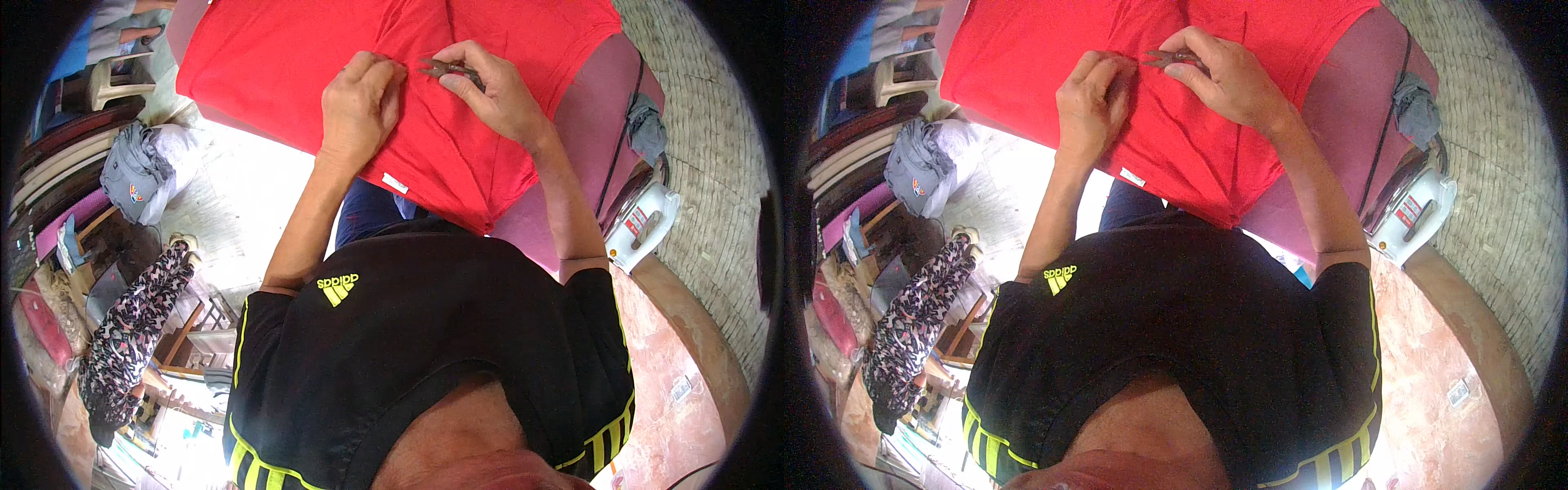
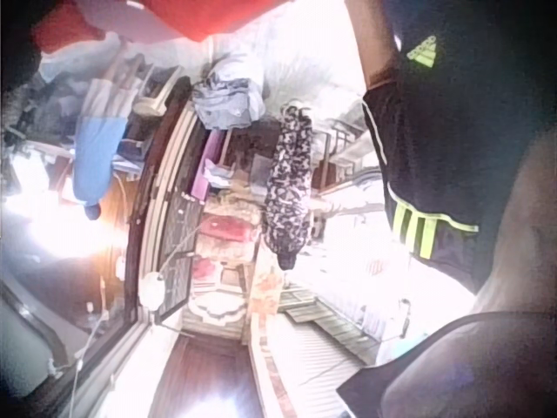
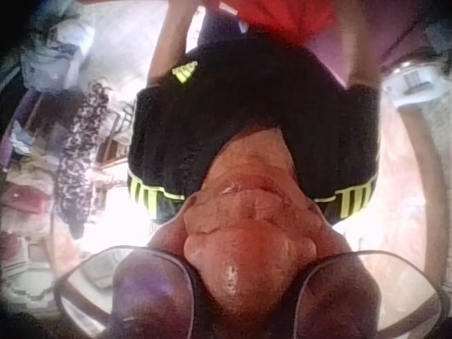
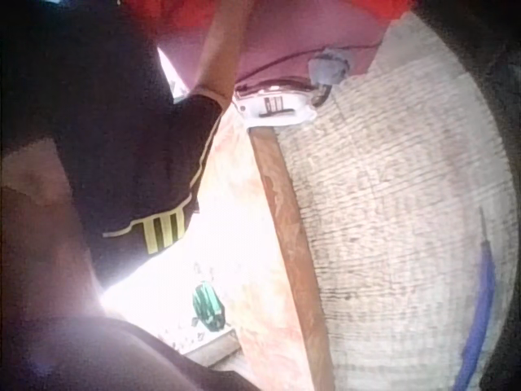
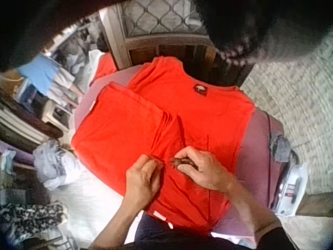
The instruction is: The person uses a small blade to trim loose threads from the seams and edges of a stack of red shirts. They repeatedly pick up a shirt, cut the threads, and place it back on the pile.
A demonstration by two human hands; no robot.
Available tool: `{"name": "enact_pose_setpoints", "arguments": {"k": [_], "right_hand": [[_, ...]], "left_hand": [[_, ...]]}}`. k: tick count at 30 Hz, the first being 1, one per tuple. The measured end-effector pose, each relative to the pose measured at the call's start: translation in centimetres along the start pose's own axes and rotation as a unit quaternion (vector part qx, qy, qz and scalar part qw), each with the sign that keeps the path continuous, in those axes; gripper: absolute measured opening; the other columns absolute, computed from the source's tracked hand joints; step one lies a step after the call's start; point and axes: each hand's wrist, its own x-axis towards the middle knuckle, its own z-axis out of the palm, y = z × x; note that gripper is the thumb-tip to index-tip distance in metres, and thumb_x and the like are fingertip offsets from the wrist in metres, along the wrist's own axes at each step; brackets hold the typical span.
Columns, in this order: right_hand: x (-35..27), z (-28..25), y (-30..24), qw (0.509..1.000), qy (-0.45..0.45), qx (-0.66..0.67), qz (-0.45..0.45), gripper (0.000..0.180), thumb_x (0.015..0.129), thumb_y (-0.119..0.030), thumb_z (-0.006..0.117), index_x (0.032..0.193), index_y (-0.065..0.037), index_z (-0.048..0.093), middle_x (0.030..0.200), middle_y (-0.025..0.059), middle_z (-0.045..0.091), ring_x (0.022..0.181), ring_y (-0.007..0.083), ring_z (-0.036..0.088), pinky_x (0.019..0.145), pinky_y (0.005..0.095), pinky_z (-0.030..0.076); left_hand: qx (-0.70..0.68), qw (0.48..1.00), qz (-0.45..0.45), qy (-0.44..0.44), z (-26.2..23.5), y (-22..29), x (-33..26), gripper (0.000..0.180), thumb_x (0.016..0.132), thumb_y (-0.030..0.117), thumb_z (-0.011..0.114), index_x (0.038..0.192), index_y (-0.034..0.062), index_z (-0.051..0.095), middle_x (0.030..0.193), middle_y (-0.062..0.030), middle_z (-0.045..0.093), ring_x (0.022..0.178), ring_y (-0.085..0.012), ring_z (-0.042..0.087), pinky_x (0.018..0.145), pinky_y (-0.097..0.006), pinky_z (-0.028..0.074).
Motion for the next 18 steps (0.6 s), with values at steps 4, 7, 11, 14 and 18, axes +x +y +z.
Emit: {"name": "enact_pose_setpoints", "arguments": {"k": [4, 7, 11, 14, 18], "right_hand": [[0.5, 0.0, -1.2, 0.991, 0.005, -0.127, -0.048, 0.023, 0.093, -0.018, 0.066, 0.111, -0.006, 0.06, 0.099, 0.0124, 0.067, 0.089, 0.0312, 0.068, 0.076, 0.0413, 0.054], [0.8, 0.1, -1.4, 0.98, 0.001, -0.187, -0.063, 0.022, 0.093, -0.022, 0.065, 0.109, -0.007, 0.06, 0.099, 0.0123, 0.066, 0.091, 0.0341, 0.067, 0.074, 0.0455, 0.053], [1.2, 0.2, -1.6, 0.97, -0.009, -0.229, -0.077, 0.019, 0.095, -0.019, 0.063, 0.109, -0.006, 0.061, 0.098, 0.0109, 0.066, 0.089, 0.033, 0.066, 0.072, 0.0438, 0.052], [1.4, 0.2, -2.0, 0.965, -0.024, -0.252, -0.066, 0.018, 0.096, -0.018, 0.062, 0.109, -0.006, 0.061, 0.098, 0.0105, 0.066, 0.088, 0.0321, 0.066, 0.072, 0.0414, 0.052], [1.2, -0.2, -1.7, 0.983, -0.012, -0.17, -0.063, 0.017, 0.097, -0.018, 0.061, 0.108, -0.005, 0.06, 0.098, 0.0116, 0.066, 0.087, 0.0322, 0.066, 0.072, 0.0394, 0.052]], "left_hand": [[-0.016, 1.0, -0.001, -0.001, -0.2, -0.2, 0.1, 0.009, 0.084, 0.001, 0.067, 0.091, 0.0029, 0.062, 0.086, -0.0135, 0.062, 0.079, -0.0355, 0.064, 0.067, -0.043, 0.052], [-0.012, 1.0, 0.008, -0.001, -0.2, -0.2, 0.2, 0.011, 0.085, 0.001, 0.067, 0.093, 0.0035, 0.059, 0.085, -0.0146, 0.06, 0.076, -0.0364, 0.062, 0.065, -0.045, 0.051], [-0.008, 1.0, 0.012, 0.003, -0.2, -0.2, 0.0, 0.012, 0.085, 0.0, 0.066, 0.093, 0.0032, 0.059, 0.085, -0.0155, 0.06, 0.076, -0.0366, 0.062, 0.064, -0.044, 0.051], [-0.014, 1.0, 0.01, 0.003, -0.3, -0.1, 0.0, 0.012, 0.085, -0.002, 0.065, 0.094, 0.0024, 0.059, 0.087, -0.0159, 0.06, 0.078, -0.0371, 0.063, 0.066, -0.044, 0.052], [-0.015, 1.0, -0.018, -0.001, -0.8, -0.5, -0.4, 0.013, 0.086, -0.003, 0.064, 0.096, 0.0021, 0.059, 0.089, -0.0158, 0.061, 0.08, -0.0378, 0.064, 0.067, -0.043, 0.053]]}}
